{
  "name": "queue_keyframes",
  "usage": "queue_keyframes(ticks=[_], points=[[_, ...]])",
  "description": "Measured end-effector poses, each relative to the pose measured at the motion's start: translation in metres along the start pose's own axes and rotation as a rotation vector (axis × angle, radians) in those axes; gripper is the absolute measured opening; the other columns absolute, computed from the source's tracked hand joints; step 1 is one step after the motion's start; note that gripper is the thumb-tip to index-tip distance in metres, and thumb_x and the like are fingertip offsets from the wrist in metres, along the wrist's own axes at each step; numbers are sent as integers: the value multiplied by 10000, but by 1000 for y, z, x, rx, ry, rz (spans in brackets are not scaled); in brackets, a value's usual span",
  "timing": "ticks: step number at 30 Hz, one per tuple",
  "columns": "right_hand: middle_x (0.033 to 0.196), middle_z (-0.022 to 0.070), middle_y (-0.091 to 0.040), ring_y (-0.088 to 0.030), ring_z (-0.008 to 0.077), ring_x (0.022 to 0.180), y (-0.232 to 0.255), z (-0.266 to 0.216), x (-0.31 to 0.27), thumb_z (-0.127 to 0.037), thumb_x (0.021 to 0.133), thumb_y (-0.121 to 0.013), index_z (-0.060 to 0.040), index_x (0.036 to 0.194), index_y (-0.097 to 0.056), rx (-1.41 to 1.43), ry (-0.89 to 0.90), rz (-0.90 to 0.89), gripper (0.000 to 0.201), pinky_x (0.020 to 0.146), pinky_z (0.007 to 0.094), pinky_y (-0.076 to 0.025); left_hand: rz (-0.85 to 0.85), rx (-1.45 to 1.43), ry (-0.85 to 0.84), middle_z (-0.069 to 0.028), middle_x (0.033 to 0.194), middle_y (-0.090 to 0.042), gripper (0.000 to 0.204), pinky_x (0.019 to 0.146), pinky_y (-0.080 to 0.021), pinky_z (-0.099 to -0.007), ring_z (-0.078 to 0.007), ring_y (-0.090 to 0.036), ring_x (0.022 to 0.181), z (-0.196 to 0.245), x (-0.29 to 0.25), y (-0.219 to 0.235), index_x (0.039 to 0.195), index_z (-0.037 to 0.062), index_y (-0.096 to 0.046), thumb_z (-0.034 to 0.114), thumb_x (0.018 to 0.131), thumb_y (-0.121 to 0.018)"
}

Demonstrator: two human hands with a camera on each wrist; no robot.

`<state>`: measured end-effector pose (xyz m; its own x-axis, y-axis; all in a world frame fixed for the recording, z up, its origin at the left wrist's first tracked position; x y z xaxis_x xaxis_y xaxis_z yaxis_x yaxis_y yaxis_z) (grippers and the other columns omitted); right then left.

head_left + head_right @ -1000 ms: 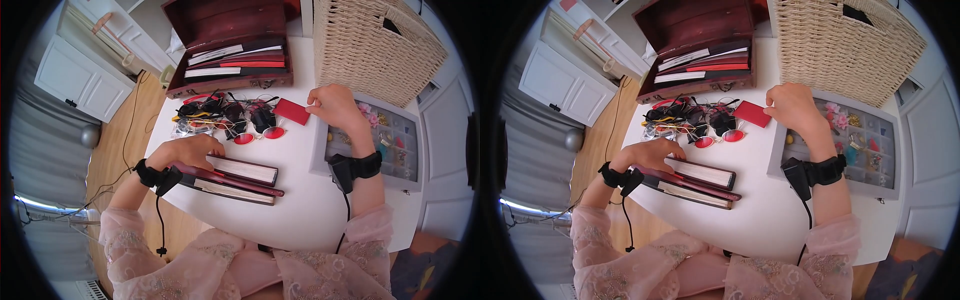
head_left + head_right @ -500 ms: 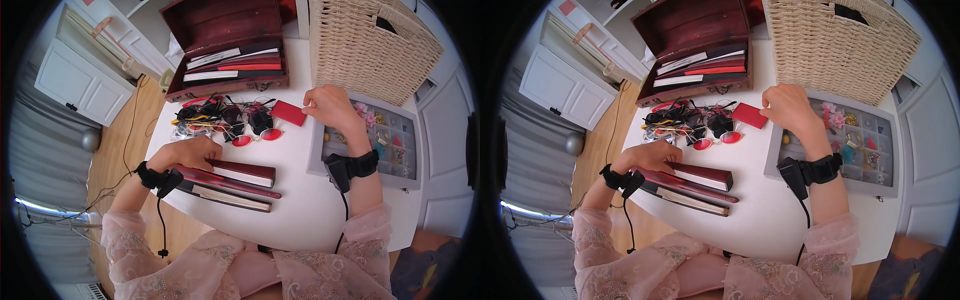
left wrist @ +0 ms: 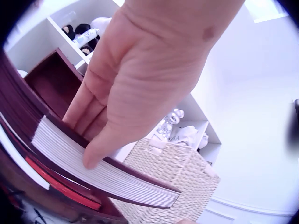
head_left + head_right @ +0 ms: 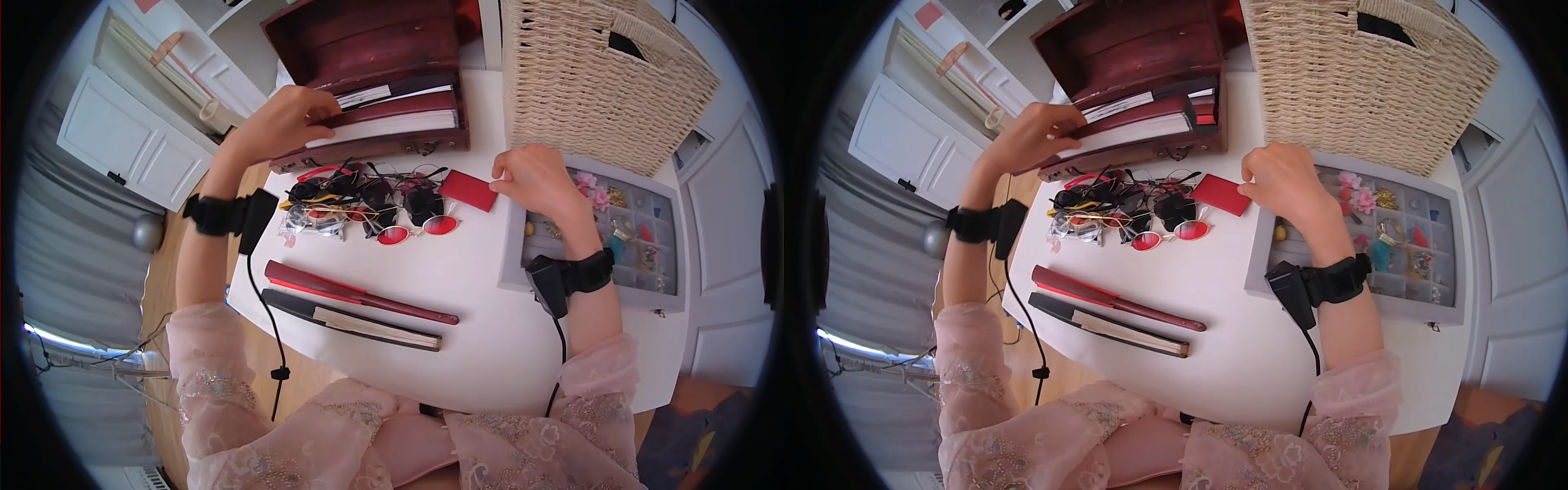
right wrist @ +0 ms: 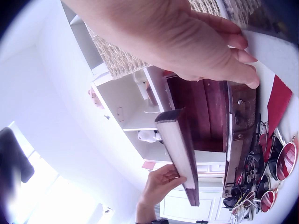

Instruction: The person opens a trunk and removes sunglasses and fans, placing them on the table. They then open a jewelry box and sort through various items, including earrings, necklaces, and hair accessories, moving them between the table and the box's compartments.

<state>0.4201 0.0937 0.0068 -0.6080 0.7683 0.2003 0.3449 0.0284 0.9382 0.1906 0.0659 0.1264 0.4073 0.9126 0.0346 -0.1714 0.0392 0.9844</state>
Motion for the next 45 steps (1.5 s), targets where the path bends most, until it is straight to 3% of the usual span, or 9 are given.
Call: queue_keyframes(ticks=[2,8,14,22,32,40,43,44,45], points=[[697,72,-665,-645,247,701,3,1,-1,-218,712,-714,-85,795,-695,5,0,19,158,633,357,-479,49,-37,-23,-184,843,-660,256,740,-516,-354,-305,-649,805,-16,20,-6,932,-50,-622,60,715,-701],[696,78,-663,-642,252,702,3,-1,-1,-219,712,-711,-86,790,-689,15,-2,1,156,640,361,-478,-27,68,-41,-181,851,-654,260,736,-510,-347,-291,-645,807,-61,65,-48,914,-41,-630,51,687,-717],[684,89,-658,-639,260,698,3,-3,-1,-206,705,-711,-73,779,-687,4,7,0,154,630,368,-476,-95,68,-141,-150,818,-655,273,710,-502,-344,-286,-637,777,-64,85,-82,882,-18,-645,103,660,-747],[681,107,-659,-641,271,687,4,-2,-1,-195,704,-717,-60,774,-688,5,-4,3,155,625,376,-478,-137,73,-96,-156,831,-667,252,717,-503,-342,-281,-645,778,-75,96,-116,872,-11,-675,103,654,-727],[708,99,-668,-645,263,699,3,-2,-1,-194,710,-715,-64,790,-686,10,-14,-22,155,639,369,-487,-86,69,10,-149,841,-681,214,727,-508,-345,-270,-656,771,-71,91,-108,875,-1,-693,139,714,-699],[714,90,-669,-646,258,705,3,-1,0,-196,712,-713,-66,788,-685,13,-17,-19,153,645,366,-487,124,-111,-27,-140,759,-662,122,680,-513,-320,-249,-648,699,7,39,-53,816,4,-673,106,752,-654],[706,85,-666,-644,258,700,3,-1,0,-201,704,-717,-67,787,-687,15,-9,-9,161,640,367,-484,-133,-122,-216,-123,693,-630,94,631,-498,-330,-257,-625,657,65,-5,-72,752,7,-640,98,750,-663],[706,85,-666,-644,258,700,3,-1,1,-201,704,-717,-67,787,-687,12,-5,-6,161,640,367,-484,-255,-175,-129,-114,690,-619,111,622,-487,-347,-267,-612,657,72,-21,-87,746,17,-632,114,741,-685],[703,81,-666,-644,256,699,3,0,1,-204,702,-718,-69,788,-689,13,2,0,163,636,366,-483,-316,-199,-220,-115,742,-618,152,647,-485,-357,-276,-608,705,87,-36,-95,776,20,-625,140,729,-705]])
Point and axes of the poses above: each hand's wrist, its own x-axis towards the middle knuckle, its own y-axis out of the back of the hand, z = x × y, the point moved 9 cm from there along x, towards the middle knuckle
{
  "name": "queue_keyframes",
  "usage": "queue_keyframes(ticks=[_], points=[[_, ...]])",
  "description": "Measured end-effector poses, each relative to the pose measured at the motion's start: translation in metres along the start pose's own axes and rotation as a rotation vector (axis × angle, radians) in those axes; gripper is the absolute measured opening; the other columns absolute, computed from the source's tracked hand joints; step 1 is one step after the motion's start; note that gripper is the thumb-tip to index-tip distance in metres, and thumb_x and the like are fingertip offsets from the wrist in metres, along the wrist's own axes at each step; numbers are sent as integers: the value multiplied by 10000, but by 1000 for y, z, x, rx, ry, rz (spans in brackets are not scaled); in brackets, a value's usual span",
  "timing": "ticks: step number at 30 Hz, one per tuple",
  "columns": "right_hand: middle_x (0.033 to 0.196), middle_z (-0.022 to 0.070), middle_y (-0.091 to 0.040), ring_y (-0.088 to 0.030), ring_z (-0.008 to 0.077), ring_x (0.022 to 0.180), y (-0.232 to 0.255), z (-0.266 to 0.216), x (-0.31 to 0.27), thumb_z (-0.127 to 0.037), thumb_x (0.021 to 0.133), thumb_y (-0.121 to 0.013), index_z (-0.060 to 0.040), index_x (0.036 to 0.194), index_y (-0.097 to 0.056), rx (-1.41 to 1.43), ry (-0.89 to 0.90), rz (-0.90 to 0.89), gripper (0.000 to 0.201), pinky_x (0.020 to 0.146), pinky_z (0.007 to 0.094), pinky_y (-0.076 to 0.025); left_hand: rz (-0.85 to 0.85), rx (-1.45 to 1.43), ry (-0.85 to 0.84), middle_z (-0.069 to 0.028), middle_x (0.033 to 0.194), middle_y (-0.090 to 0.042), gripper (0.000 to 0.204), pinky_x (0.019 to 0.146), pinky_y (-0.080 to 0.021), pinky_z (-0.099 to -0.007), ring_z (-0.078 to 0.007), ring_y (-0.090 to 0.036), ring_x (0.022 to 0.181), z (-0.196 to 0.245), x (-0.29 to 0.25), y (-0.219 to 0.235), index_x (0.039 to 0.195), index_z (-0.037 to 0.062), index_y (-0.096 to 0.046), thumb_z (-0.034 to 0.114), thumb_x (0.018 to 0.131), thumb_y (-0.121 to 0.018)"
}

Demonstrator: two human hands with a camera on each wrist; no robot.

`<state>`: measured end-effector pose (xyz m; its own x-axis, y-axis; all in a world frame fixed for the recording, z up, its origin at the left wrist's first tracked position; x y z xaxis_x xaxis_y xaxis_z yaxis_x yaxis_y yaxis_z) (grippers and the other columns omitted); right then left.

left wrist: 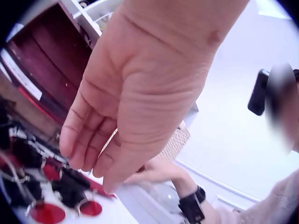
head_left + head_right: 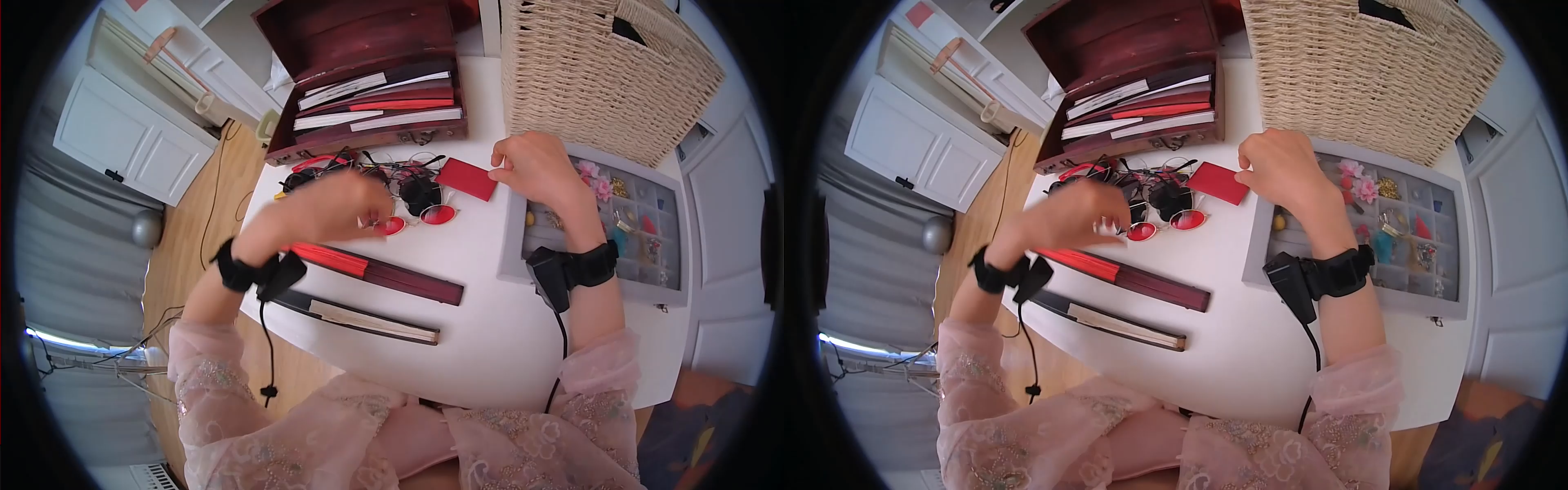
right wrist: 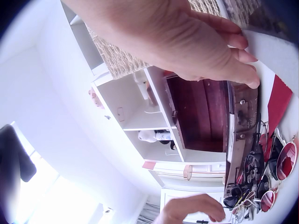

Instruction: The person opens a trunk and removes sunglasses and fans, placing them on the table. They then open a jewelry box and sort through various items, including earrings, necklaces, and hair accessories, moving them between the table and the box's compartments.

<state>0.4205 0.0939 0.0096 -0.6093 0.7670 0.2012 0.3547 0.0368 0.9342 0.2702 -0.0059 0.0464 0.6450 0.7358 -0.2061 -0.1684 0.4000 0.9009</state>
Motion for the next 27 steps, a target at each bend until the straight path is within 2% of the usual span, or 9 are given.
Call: queue_keyframes(ticks=[2,5,7,11,14,20,22,24,27], points=[[700,77,-665,-644,255,698,0,-1,-1,-207,700,-719,-70,789,-690,0,5,10,166,633,365,-481,-129,-16,28,-125,904,-594,264,699,-481,-369,-298,-596,832,-1,-18,-36,899,22,-605,147,702,-730],[694,72,-664,-644,251,694,1,0,-1,-205,701,-718,-71,788,-692,-13,-11,6,162,632,364,-481,-140,142,-2,-114,910,-580,348,722,-481,-359,-282,-585,877,-2,-34,-63,951,36,-577,153,673,-750],[689,71,-663,-643,247,690,0,0,-1,-203,700,-719,-72,785,-692,-12,-7,4,159,631,362,-480,-187,236,155,-121,922,-550,376,729,-476,-372,-298,-567,908,-15,-41,-73,963,37,-542,131,660,-744],[689,72,-663,-642,247,686,0,0,-1,-200,700,-718,-71,781,-692,-1,3,16,154,630,362,-479,-72,313,86,-125,899,-555,326,717,-493,-372,-291,-581,884,-16,-46,-78,903,2,-531,110,663,-724],[696,75,-666,-642,248,686,0,0,-1,-195,700,-716,-69,776,-691,-2,-18,-1,149,627,362,-477,-106,304,110,-123,899,-551,321,716,-493,-368,-292,-581,893,-23,-48,-85,929,8,-530,108,681,-707],[703,81,-668,-643,249,689,-1,1,-1,-188,697,-717,-64,772,-688,3,-12,7,147,621,365,-474,-86,213,14,-133,932,-542,428,745,-484,-382,-306,-578,877,-6,-50,-79,1142,40,-517,130,753,-674],[703,136,-646,-636,297,717,2,0,-2,-184,689,-726,-59,739,-685,54,-27,14,140,645,388,-478,-109,175,42,-139,931,-541,429,745,-483,-388,-312,-574,891,5,-47,-65,1148,17,-508,123,762,-661],[700,137,-645,-635,297,715,2,0,-2,-186,691,-726,-59,738,-685,57,-35,6,141,644,388,-476,-130,138,72,-144,931,-541,430,746,-482,-394,-318,-570,906,14,-44,-45,1155,-5,-498,116,770,-648],[695,134,-644,-636,295,714,1,1,-1,-189,694,-726,-59,737,-684,52,-42,-5,144,646,386,-477,60,165,60,-142,999,-555,497,763,-479,-395,-324,-576,901,18,-41,4,1228,32,-486,115,771,-662]])
Point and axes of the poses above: each hand's wrist, its own x-axis towards the middle knuckle, its own y-axis out of the back of the hand, z = x × y, the point moved 9 cm from there along x, towards the middle knuckle
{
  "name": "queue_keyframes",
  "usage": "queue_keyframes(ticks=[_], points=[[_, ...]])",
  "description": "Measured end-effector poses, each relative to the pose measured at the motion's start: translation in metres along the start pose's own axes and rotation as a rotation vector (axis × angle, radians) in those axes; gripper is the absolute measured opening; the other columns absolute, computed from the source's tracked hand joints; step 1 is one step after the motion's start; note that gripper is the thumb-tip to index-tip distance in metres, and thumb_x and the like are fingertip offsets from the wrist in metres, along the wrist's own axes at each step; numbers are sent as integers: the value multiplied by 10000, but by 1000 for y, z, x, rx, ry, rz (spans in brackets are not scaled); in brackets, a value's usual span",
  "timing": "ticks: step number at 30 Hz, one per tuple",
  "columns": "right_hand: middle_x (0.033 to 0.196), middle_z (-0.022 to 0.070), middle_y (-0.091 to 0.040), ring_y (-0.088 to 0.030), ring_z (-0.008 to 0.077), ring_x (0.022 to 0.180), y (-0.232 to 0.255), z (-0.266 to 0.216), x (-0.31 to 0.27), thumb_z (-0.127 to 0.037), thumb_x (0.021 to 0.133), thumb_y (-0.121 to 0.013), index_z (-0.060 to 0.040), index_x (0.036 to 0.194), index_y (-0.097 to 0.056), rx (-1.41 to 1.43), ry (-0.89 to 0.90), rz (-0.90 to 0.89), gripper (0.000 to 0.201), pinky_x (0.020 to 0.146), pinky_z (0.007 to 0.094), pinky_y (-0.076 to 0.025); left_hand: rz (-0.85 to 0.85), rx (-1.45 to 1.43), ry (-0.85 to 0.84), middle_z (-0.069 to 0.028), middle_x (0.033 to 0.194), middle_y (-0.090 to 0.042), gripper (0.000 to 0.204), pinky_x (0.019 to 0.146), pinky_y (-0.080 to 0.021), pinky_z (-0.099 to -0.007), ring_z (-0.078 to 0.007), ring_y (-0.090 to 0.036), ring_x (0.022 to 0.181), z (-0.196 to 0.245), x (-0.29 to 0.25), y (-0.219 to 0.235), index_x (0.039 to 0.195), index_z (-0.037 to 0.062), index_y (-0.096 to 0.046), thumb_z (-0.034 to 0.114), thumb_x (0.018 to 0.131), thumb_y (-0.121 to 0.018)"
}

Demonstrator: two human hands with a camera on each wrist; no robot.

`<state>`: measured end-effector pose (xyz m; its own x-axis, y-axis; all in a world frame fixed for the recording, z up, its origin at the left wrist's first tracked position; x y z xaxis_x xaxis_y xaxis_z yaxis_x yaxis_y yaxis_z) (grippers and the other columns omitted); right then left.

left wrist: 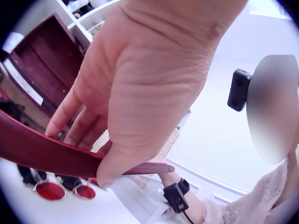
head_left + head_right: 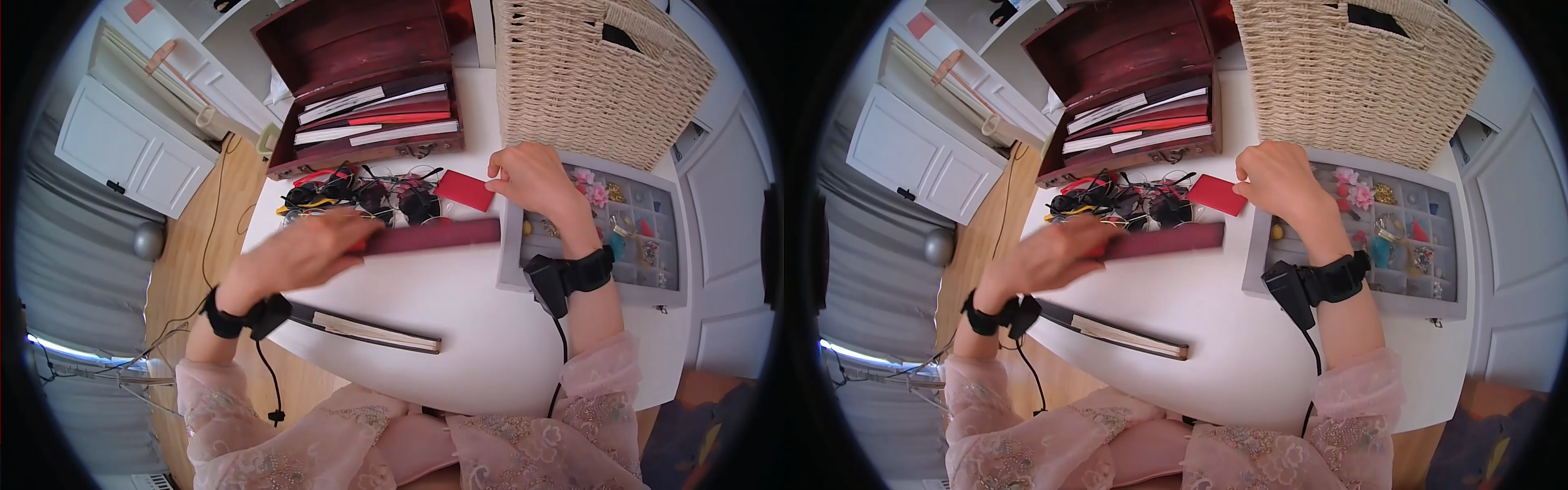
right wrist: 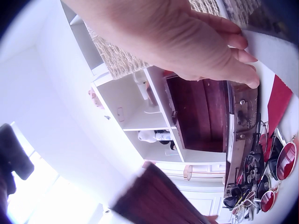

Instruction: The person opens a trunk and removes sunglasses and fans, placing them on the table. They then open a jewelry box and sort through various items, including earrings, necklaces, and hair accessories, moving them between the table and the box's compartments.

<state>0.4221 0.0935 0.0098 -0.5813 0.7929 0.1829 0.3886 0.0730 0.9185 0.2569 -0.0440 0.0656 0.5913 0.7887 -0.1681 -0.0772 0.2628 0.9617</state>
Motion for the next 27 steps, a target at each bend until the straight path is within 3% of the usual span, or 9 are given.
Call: queue_keyframes(ticks=[3,7,9,13,15,20,22,27], points=[[690,127,-645,-638,292,716,0,-1,0,-195,696,-726,-62,737,-685,-7,-3,2,145,652,381,-481,193,111,25,-166,1021,-553,498,787,-466,-402,-349,-569,907,-23,7,41,1224,16,-495,67,756,-658],[693,78,-664,-643,249,697,-1,1,0,-202,706,-717,-78,774,-690,-35,20,15,144,627,361,-474,310,222,119,-198,1030,-539,427,799,-443,-419,-376,-550,926,-65,29,72,1231,-3,-485,47,816,-572],[690,78,-662,-643,250,699,0,-1,0,-203,707,-716,-79,778,-689,-46,21,10,145,631,363,-475,245,211,176,-205,1048,-538,406,826,-441,-411,-377,-540,957,-87,45,68,1236,-14,-478,62,842,-538],[684,83,-657,-640,258,700,1,-3,-1,-206,711,-713,-78,788,-686,-53,35,0,152,638,369,-476,196,273,81,-222,1028,-552,356,821,-456,-427,-374,-561,953,-131,76,37,1179,-37,-494,58,838,-524],[684,86,-656,-639,263,702,1,-3,0,-207,711,-713,-76,786,-686,-64,37,7,153,640,372,-476,-8,290,143,-233,1044,-542,404,876,-435,-416,-375,-529,1015,-145,89,12,1212,-63,-466,59,831,-516],[689,96,-657,-638,271,706,0,-4,-1,-204,714,-711,-72,784,-685,-67,48,16,153,644,378,-477,-57,308,128,-230,960,-570,348,841,-444,-425,-386,-550,967,-150,103,1,1144,-69,-502,37,813,-501],[692,100,-659,-639,272,709,0,-3,0,-201,715,-712,-70,787,-686,-55,21,-1,152,644,380,-477,-170,307,242,-234,961,-591,360,834,-447,-416,-381,-554,974,-154,104,-2,1168,-55,-505,32,820,-486],[691,103,-660,-639,273,704,1,-4,0,-195,713,-713,-67,783,-687,-62,24,-5,148,641,379,-479,-123,191,244,-216,1033,-607,334,841,-454,-396,-366,-567,986,-160,109,2,1153,-4,-563,63,831,-507]])
Point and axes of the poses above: each hand's wrist, its own x-axis towards the middle knuckle, its own y-axis out of the back of the hand, z = x × y, the point moved 9 cm from there along x, towards the middle knuckle
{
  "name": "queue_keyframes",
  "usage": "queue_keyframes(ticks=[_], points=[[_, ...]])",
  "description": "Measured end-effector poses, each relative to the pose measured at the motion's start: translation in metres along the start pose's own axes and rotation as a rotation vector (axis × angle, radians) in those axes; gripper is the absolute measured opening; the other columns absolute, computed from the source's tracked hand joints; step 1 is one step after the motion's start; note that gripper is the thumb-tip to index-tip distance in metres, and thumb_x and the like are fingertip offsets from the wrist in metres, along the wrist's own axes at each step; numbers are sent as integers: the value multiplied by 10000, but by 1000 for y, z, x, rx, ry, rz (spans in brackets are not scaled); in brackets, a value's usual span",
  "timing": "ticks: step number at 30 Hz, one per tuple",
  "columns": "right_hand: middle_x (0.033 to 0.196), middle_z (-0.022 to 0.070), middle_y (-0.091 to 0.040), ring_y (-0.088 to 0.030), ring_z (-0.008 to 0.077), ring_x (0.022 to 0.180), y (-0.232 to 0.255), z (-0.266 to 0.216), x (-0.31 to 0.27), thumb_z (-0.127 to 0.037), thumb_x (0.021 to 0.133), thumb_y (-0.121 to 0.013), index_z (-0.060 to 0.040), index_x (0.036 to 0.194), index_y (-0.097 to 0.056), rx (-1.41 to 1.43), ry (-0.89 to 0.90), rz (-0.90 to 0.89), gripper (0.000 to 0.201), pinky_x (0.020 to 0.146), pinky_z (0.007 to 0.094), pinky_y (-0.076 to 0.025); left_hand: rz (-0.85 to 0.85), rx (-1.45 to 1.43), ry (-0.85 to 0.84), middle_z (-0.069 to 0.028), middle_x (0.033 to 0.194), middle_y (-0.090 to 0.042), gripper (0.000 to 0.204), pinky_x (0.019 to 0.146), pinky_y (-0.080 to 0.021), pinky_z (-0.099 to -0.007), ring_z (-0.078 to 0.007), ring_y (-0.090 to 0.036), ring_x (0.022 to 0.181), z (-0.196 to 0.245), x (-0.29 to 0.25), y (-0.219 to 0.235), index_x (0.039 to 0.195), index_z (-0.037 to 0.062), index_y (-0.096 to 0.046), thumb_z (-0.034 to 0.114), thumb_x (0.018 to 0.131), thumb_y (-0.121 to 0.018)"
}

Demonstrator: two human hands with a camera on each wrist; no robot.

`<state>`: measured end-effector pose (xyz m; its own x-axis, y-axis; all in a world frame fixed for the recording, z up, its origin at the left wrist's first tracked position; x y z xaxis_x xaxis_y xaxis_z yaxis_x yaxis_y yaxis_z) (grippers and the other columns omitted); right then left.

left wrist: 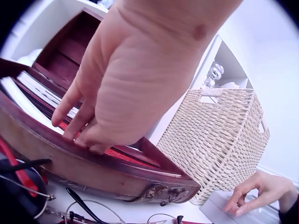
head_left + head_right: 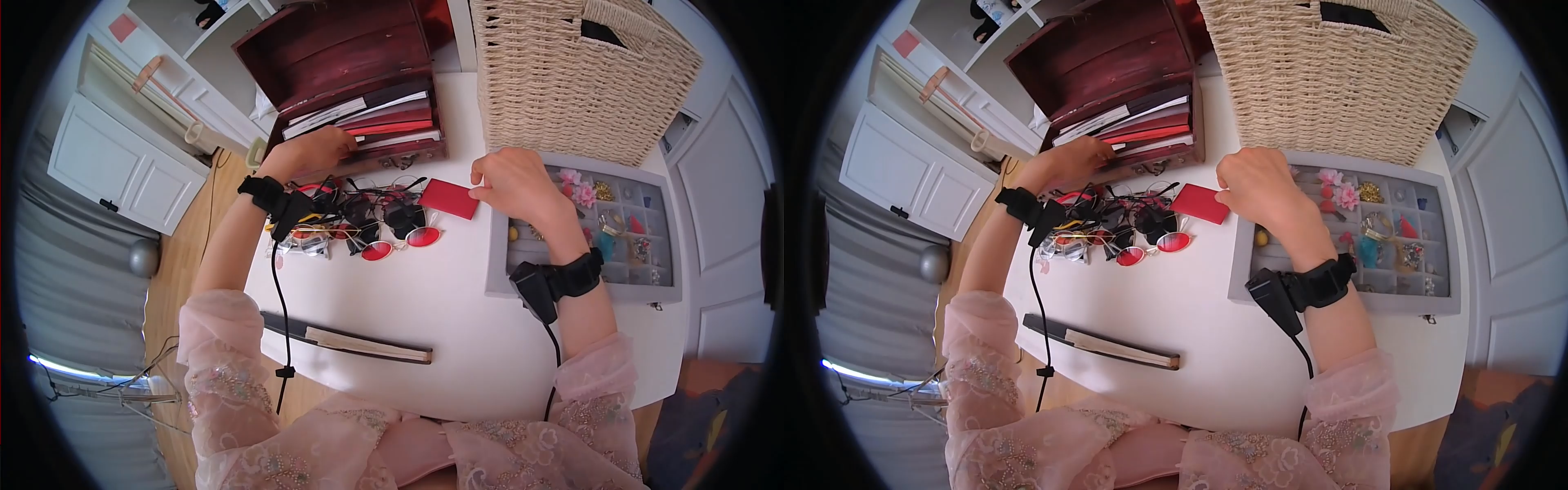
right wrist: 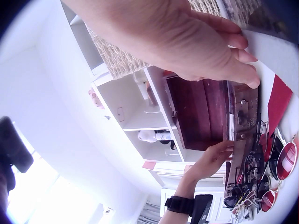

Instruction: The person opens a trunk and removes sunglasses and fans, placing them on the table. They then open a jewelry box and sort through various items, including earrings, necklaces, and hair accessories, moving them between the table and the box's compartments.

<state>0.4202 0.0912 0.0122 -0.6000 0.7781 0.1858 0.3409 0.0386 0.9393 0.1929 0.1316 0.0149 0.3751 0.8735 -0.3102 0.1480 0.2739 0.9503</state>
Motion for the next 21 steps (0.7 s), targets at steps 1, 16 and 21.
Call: queue_keyframes(ticks=[1,16,21], points=[[690,102,-660,-640,273,701,0,0,0,-195,713,-714,-67,781,-688,-2,-4,-6,148,639,379,-479,8,-73,-26,-207,1044,-613,324,846,-455,-391,-360,-572,988,1,1,3,1143,13,-584,74,831,-520],[736,118,-655,-636,283,790,-2,2,0,-208,719,-710,-79,782,-688,41,-43,-34,145,706,379,-484,369,-221,-49,-129,814,-659,119,732,-501,-330,-250,-651,799,-8,-31,18,871,-7,-625,84,802,-591],[713,115,-654,-641,269,778,1,0,0,-214,728,-707,-58,805,-688,29,-35,-25,175,702,379,-484,233,-307,-200,-101,878,-601,166,708,-482,-326,-241,-584,821,66,-107,27,816,6,-631,140,751,-705]])
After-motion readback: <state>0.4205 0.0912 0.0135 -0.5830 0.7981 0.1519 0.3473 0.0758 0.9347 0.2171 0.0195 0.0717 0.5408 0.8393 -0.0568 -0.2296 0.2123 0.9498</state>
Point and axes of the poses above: each hand's wrist, its own x-axis towards the middle knuckle, its own y-axis out of the back of the hand, z = x × y, the point moved 9 cm from there along x, towards the middle knuckle
